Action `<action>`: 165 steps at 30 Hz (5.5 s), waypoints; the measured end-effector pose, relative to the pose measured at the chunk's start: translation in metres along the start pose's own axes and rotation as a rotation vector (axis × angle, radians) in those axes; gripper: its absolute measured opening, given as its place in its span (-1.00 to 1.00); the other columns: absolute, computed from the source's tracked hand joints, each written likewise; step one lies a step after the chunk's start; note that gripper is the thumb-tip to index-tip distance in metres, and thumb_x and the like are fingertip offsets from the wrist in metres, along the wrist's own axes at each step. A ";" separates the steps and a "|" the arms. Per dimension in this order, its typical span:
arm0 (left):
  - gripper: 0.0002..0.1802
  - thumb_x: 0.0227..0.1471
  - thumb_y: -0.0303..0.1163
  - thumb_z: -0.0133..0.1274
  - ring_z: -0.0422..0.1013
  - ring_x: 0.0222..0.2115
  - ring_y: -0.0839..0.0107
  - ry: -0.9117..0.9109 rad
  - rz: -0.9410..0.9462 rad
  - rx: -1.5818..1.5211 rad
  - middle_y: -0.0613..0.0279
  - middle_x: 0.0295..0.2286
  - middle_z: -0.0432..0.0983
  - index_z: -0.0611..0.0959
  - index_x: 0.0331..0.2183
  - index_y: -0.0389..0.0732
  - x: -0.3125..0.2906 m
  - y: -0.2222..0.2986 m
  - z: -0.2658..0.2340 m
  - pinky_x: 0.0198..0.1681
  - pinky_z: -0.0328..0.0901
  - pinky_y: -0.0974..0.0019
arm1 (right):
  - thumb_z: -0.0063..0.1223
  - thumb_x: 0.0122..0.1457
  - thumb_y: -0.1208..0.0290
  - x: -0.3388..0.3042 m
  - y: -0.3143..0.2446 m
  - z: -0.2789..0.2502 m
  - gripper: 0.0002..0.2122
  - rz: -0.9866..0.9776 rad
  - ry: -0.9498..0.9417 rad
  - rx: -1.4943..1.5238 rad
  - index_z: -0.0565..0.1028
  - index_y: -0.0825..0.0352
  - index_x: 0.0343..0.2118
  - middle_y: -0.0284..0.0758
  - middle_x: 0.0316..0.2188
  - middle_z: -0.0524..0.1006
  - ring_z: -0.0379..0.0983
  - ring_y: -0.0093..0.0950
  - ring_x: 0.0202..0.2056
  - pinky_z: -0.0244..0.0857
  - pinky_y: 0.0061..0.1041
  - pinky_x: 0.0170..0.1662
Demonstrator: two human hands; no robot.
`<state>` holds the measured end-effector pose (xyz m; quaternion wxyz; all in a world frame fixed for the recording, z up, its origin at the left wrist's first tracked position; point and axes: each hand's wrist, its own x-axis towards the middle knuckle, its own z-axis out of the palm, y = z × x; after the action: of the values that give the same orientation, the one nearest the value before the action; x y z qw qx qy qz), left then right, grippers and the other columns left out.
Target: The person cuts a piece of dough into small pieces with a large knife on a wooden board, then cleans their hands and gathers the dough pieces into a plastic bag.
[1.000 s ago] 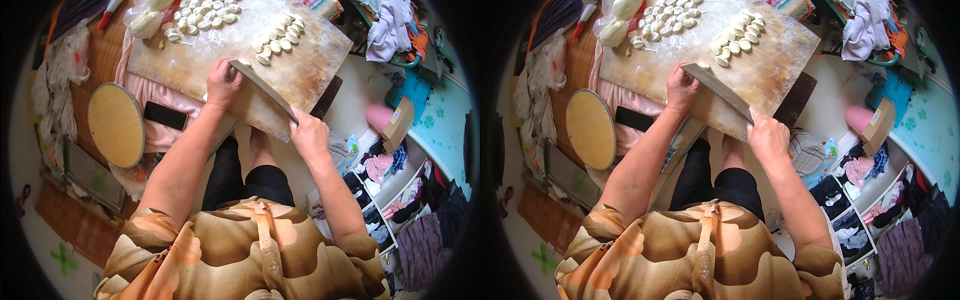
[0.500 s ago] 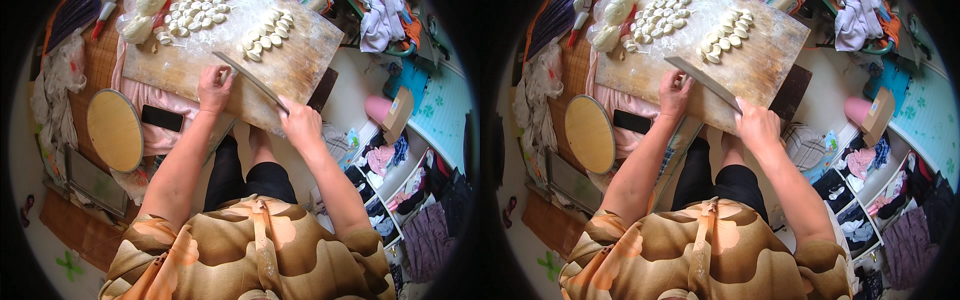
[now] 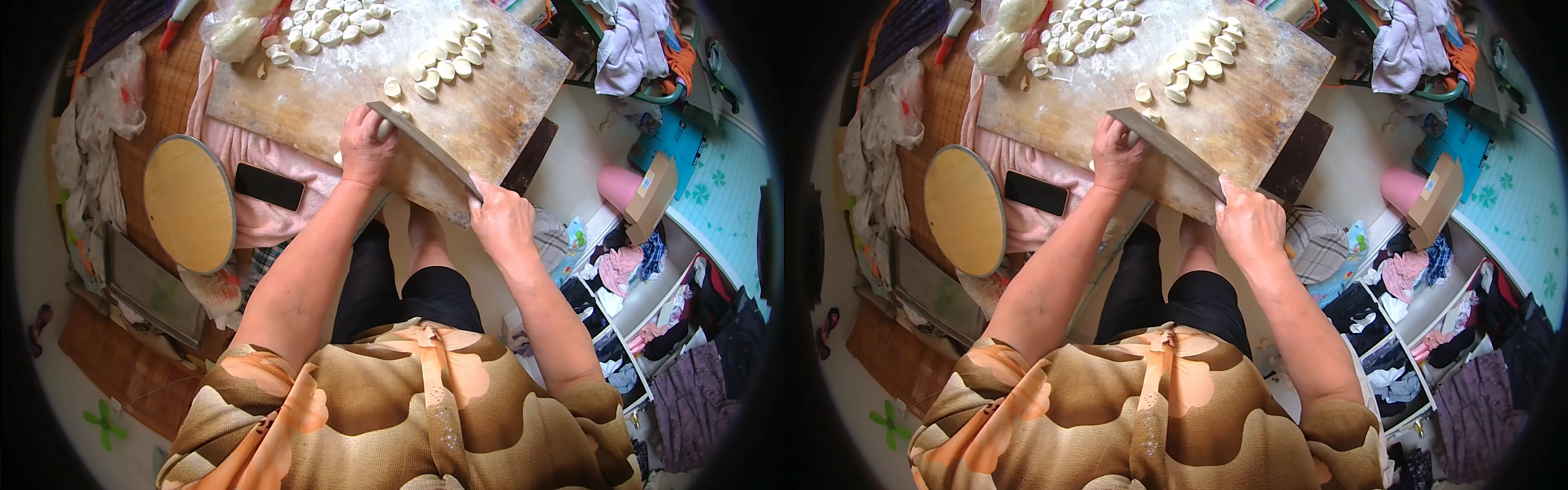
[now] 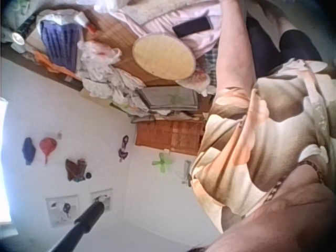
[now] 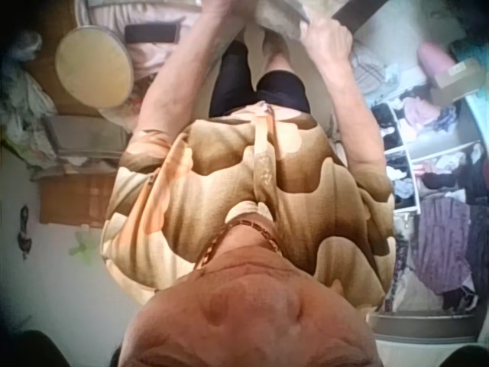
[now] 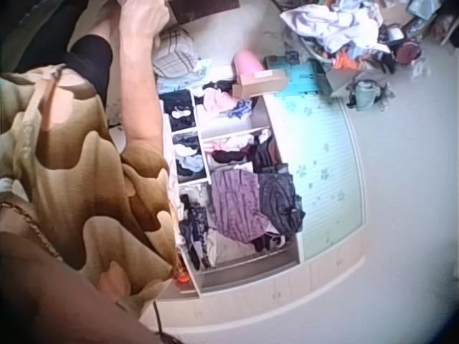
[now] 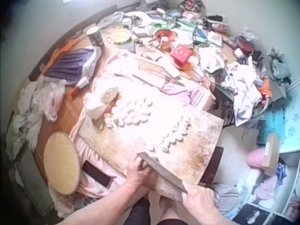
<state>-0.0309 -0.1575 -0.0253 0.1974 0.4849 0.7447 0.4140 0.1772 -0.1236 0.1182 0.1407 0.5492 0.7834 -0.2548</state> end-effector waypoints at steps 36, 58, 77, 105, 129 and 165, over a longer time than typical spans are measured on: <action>-0.78 -0.15 -0.48 0.16 0.42 -0.30 0.09 0.017 -0.039 -0.009 0.10 -0.36 0.48 0.59 -0.33 -0.19 0.012 -0.019 -0.017 -0.22 0.34 0.17 | 0.13 0.04 0.35 0.034 -0.023 0.027 -0.72 -0.011 -0.029 -0.077 0.55 0.21 -0.14 -0.06 -0.51 0.57 0.53 -0.04 -0.39 0.41 -0.12 -0.29; -0.70 -0.29 -0.46 0.25 0.39 -0.28 0.10 0.018 0.047 0.072 0.18 -0.36 0.46 0.57 -0.37 -0.16 -0.012 -0.010 -0.012 -0.22 0.34 0.17 | 0.13 0.02 0.40 -0.009 -0.007 0.009 -0.71 -0.055 0.009 -0.005 0.58 0.16 -0.14 -0.06 -0.50 0.56 0.53 -0.07 -0.42 0.41 -0.15 -0.31; -0.78 -0.16 -0.46 0.18 0.37 -0.32 0.06 0.040 0.051 0.012 0.10 -0.40 0.45 0.53 -0.36 -0.18 -0.008 -0.026 -0.029 -0.22 0.30 0.14 | 0.15 0.01 0.38 -0.017 -0.023 0.023 -0.70 -0.064 0.108 0.015 0.60 0.14 -0.13 -0.12 -0.45 0.59 0.54 -0.12 -0.41 0.42 -0.21 -0.30; -0.73 -0.23 -0.53 0.20 0.39 -0.37 0.17 0.105 -0.025 -0.078 0.17 -0.40 0.44 0.56 -0.35 -0.17 -0.028 -0.020 -0.029 -0.26 0.34 0.20 | 0.18 0.00 0.37 -0.019 -0.030 0.027 -0.67 -0.123 0.116 0.020 0.57 0.16 -0.11 -0.06 -0.58 0.54 0.53 -0.10 -0.47 0.41 -0.18 -0.36; -0.71 -0.20 -0.52 0.27 0.44 -0.46 0.32 0.050 -0.087 -0.081 0.16 -0.41 0.47 0.59 -0.32 -0.24 -0.028 -0.027 -0.036 -0.33 0.37 0.36 | 0.10 0.12 0.27 -0.010 -0.030 0.026 -0.77 0.062 0.097 0.092 0.61 0.16 -0.17 -0.10 -0.42 0.58 0.52 -0.06 -0.38 0.41 -0.19 -0.27; -0.75 -0.24 -0.47 0.25 0.39 -0.32 0.09 0.092 0.028 0.004 0.13 -0.38 0.45 0.56 -0.40 -0.22 -0.038 -0.025 -0.045 -0.24 0.34 0.17 | 0.19 -0.01 0.37 -0.018 -0.035 0.031 -0.67 -0.130 0.064 -0.008 0.58 0.15 -0.12 -0.07 -0.55 0.55 0.52 -0.08 -0.46 0.41 -0.16 -0.35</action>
<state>-0.0594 -0.2152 -0.0234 0.1561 0.4760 0.7471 0.4369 0.1490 -0.1642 0.1103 0.1011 0.5047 0.8224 -0.2423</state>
